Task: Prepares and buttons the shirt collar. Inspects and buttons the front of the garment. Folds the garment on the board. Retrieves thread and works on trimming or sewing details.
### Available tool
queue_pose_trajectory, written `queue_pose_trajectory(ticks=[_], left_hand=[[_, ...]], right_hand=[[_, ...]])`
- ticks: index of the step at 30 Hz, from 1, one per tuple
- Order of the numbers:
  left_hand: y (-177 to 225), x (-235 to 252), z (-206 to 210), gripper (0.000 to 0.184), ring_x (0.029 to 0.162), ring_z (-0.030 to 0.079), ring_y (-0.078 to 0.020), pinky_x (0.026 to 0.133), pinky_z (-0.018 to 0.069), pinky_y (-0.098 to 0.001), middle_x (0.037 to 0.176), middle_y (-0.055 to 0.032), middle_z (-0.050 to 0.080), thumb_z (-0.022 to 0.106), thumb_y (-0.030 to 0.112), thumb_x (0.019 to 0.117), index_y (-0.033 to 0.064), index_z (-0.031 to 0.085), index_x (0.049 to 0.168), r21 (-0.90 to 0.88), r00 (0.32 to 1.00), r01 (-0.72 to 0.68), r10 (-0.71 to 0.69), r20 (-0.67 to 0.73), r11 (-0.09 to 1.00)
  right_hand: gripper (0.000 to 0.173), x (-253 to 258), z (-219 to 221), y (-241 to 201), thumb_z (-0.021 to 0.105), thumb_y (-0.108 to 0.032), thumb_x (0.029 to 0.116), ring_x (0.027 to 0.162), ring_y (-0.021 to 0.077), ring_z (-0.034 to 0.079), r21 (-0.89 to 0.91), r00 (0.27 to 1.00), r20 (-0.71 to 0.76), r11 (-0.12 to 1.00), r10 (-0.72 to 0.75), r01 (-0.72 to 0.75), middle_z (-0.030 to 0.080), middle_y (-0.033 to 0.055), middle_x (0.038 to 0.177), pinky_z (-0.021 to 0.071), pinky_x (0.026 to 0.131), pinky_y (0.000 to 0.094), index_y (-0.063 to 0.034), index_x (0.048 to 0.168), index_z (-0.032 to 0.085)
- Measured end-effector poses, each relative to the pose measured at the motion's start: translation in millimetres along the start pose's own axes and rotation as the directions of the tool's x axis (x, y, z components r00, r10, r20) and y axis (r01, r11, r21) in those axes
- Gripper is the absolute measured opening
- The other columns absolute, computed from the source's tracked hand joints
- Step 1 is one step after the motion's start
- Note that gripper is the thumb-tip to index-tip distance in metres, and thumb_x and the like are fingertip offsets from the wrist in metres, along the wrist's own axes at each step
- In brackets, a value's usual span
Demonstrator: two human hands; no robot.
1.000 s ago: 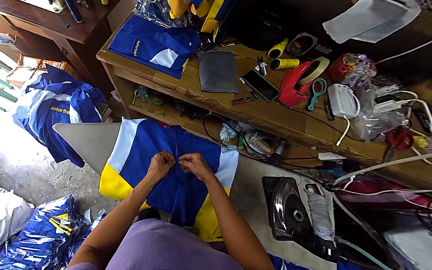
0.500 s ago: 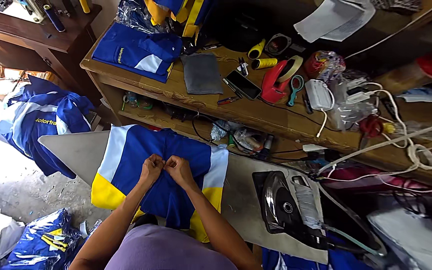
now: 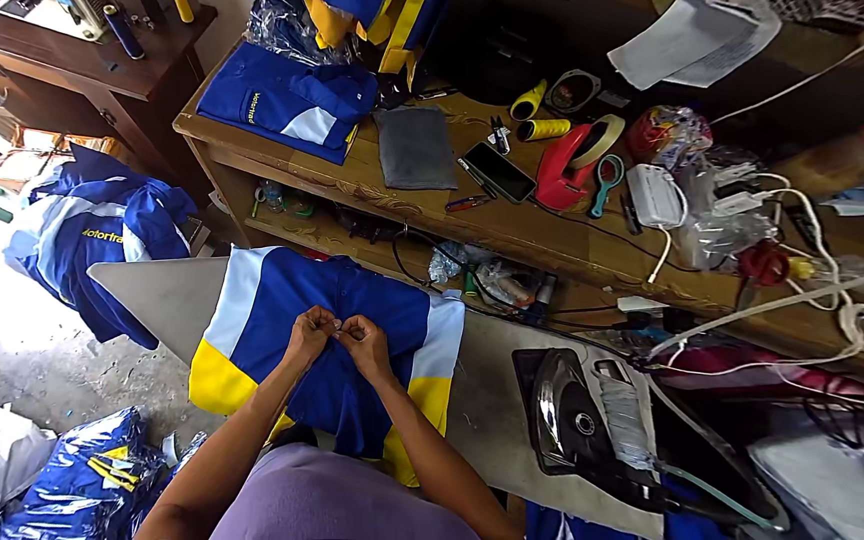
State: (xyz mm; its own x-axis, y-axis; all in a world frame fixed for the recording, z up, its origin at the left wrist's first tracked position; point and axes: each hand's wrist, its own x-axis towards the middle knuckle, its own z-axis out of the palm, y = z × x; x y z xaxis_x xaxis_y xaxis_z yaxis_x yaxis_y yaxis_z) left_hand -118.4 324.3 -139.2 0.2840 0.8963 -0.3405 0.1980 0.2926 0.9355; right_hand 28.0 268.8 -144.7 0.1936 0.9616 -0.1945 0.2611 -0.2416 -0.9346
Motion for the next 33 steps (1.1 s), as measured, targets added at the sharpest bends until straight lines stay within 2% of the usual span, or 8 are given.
queue_pose_trajectory(ticks=[4,6,14,18,24,29,33], left_hand=[[0,0,-1,0.013,0.074,0.063,-0.0116,0.072,0.0547,-0.0299,0.083,-0.006,0.065,0.065,0.01,0.0959,-0.0017,0.065,0.102,0.122,1.0,0.013,-0.013,-0.002,0.992],[1,-1,0,0.013,0.074,0.062,-0.0113,0.072,0.0537,-0.0296,0.083,-0.0057,0.064,0.064,0.01,0.0957,-0.0014,0.064,0.102,0.129,1.0,0.022,-0.021,-0.013,0.991],[7,-3,6,0.01,0.075,0.057,-0.0132,0.073,0.0501,-0.0297,0.085,-0.0069,0.058,0.059,0.005,0.0971,-0.0023,0.059,0.103,0.143,0.999,0.041,-0.036,-0.039,0.989],[8,-3,7,0.012,0.079,0.058,-0.0167,0.075,0.0501,-0.0337,0.088,-0.009,0.058,0.056,0.007,0.0978,-0.0014,0.058,0.106,0.242,0.998,0.063,-0.06,-0.016,0.968],[7,-7,11,0.013,0.084,0.06,-0.0199,0.079,0.0513,-0.0361,0.092,-0.0116,0.059,0.051,0.006,0.0995,-0.0019,0.056,0.108,0.315,1.0,0.031,-0.027,-0.017,0.949],[6,-6,8,0.012,0.085,0.06,-0.0202,0.08,0.0515,-0.0357,0.093,-0.0126,0.059,0.051,0.004,0.0995,-0.0028,0.055,0.109,0.307,1.0,0.021,-0.02,-0.006,0.951],[6,-5,2,0.013,0.08,0.058,-0.0183,0.077,0.0513,-0.034,0.09,-0.0117,0.058,0.052,0.004,0.0998,-0.0047,0.055,0.109,0.238,1.0,0.01,-0.014,0.015,0.971]], right_hand=[[0.022,-4,3,-6,0.073,-0.017,0.0907,0.074,0.0129,0.067,-0.15,0.999,-0.014,0.988,-0.034,0.032,0.07,0.0092,0.086,0.0565,0.072,0.0289,0.0004,0.103,0.069],[0.02,-5,5,-8,0.071,-0.015,0.0913,0.075,0.0144,0.067,-0.191,0.998,-0.02,0.98,-0.061,0.056,0.07,0.0104,0.087,0.0565,0.073,0.0294,0.0006,0.103,0.069],[0.014,-5,12,-1,0.07,-0.009,0.0896,0.072,0.0128,0.066,-0.185,0.986,-0.072,0.973,-0.153,0.138,0.069,0.01,0.083,0.0555,0.07,0.0265,0.0009,0.098,0.069],[0.011,-7,13,1,0.066,-0.005,0.0906,0.076,0.0179,0.067,-0.251,0.97,-0.062,0.944,-0.235,0.213,0.069,0.0127,0.086,0.0568,0.073,0.0301,0.0027,0.097,0.069],[0.008,-11,17,2,0.061,-0.002,0.091,0.08,0.0215,0.067,-0.329,0.949,-0.045,0.902,-0.312,0.281,0.068,0.0137,0.087,0.057,0.076,0.0333,0.0021,0.094,0.068],[0.007,-11,21,1,0.062,-0.002,0.0904,0.077,0.0186,0.066,-0.295,0.946,-0.069,0.912,-0.317,0.285,0.067,0.0125,0.086,0.0566,0.073,0.0303,0.0016,0.094,0.068],[0.008,-10,23,-2,0.066,-0.004,0.0892,0.072,0.0166,0.064,-0.222,0.967,-0.068,0.949,-0.244,0.224,0.065,0.0118,0.082,0.0546,0.068,0.0287,0.0029,0.094,0.065]])
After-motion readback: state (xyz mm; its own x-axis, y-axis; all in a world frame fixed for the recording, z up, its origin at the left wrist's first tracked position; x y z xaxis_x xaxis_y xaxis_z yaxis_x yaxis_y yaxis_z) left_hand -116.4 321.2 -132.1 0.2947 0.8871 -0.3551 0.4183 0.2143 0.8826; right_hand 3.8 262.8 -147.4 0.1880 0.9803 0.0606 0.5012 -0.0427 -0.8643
